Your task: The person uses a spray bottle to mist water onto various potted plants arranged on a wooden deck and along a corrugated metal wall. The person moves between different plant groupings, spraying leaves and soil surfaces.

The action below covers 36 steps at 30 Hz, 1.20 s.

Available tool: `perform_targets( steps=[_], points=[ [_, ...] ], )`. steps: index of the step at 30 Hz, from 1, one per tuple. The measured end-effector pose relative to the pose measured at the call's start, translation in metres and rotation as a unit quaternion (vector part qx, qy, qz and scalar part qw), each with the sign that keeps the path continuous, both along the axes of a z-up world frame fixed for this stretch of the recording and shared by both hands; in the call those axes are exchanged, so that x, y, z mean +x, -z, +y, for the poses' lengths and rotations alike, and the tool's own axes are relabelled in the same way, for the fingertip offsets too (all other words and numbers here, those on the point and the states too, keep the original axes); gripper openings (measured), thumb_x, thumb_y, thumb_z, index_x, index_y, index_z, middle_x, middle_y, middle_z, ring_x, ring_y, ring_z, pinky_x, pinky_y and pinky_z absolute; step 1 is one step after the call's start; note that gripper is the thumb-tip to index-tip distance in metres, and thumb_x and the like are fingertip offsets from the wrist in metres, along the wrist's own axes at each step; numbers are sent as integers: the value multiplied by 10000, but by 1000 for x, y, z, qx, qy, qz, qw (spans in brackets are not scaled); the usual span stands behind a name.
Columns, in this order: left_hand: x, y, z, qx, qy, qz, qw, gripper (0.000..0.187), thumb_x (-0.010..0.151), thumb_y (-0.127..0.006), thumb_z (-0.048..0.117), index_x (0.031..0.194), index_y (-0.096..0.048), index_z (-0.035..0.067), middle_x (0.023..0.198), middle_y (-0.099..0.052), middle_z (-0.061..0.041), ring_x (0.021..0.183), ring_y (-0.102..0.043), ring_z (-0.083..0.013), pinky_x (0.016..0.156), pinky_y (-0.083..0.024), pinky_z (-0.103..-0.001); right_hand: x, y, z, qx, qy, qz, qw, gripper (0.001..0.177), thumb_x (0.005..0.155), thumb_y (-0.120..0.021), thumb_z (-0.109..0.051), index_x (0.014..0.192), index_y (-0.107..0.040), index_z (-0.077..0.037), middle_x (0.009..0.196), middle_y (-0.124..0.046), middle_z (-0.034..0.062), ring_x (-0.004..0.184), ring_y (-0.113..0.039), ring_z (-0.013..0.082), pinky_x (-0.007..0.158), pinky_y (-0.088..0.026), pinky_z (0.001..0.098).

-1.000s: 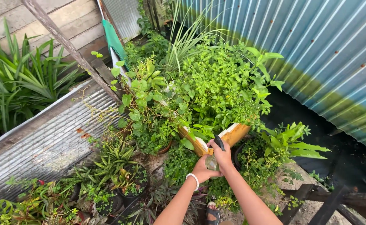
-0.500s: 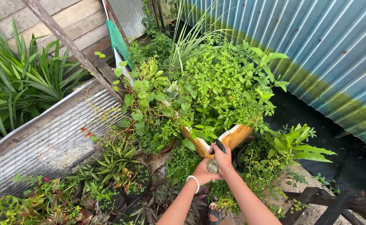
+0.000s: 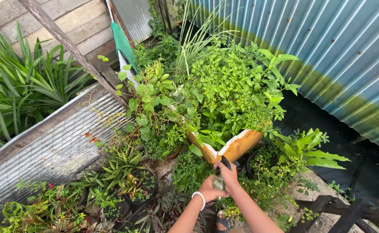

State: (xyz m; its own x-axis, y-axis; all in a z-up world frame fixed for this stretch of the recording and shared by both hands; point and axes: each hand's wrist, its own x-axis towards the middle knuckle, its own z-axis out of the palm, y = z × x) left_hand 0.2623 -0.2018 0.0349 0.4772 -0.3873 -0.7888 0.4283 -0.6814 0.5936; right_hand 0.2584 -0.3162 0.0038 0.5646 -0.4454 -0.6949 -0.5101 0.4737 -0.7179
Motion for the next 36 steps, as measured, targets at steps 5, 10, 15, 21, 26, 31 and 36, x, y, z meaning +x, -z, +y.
perform_targets(
  steps=[5,10,15,21,26,31,36],
  points=[
    [-9,22,14,3,24,-6,1000,806,657,-866,190,1375,-501,205,1153,-653,25,1069,-626,-124,962,-561,-285,-12,22,13,-2,1,6,1000,74,901,-659,-95,836,-686,-72,954,-682,82,903,-629,238,909,-514,412],
    [-13,68,27,-44,14,-38,998,667,616,-887,225,1187,-542,216,994,-646,28,881,-611,-116,768,-497,-241,-14,42,18,-33,-2,-34,999,159,863,-630,-61,736,-725,-66,790,-734,57,806,-636,205,880,-472,365],
    [-14,51,31,-47,-5,-30,998,674,629,-882,217,1215,-548,213,1047,-655,16,933,-627,-133,819,-534,-267,-13,43,23,-38,-3,-46,998,146,860,-631,-68,741,-717,-63,796,-727,60,807,-639,214,869,-479,371],
    [-27,53,35,-42,-67,10,997,725,644,-873,169,1281,-529,206,1029,-693,18,911,-660,-111,844,-560,-248,-18,39,31,-39,-31,-32,998,118,867,-625,-68,813,-729,-62,798,-739,72,811,-663,206,886,-487,349],
    [-40,64,45,-18,-54,6,998,697,633,-877,223,1247,-547,220,1031,-685,27,927,-638,-120,832,-540,-254,-32,41,39,-29,-49,-18,998,114,888,-621,-81,822,-711,-57,799,-730,76,825,-657,214,900,-481,370],
    [-54,79,56,-7,-46,3,999,804,591,-901,304,1299,-532,217,1095,-677,26,972,-631,-134,831,-510,-248,-45,52,48,-7,-37,-2,999,105,905,-620,-81,890,-720,-53,831,-740,97,827,-672,228,889,-494,365],
    [-60,60,60,-20,-36,3,999,805,607,-890,238,1324,-525,216,1145,-656,10,1033,-638,-144,918,-551,-275,-51,47,53,-23,-45,13,999,101,919,-634,-92,898,-730,-71,865,-756,78,853,-681,216,897,-506,385]
  ],
)
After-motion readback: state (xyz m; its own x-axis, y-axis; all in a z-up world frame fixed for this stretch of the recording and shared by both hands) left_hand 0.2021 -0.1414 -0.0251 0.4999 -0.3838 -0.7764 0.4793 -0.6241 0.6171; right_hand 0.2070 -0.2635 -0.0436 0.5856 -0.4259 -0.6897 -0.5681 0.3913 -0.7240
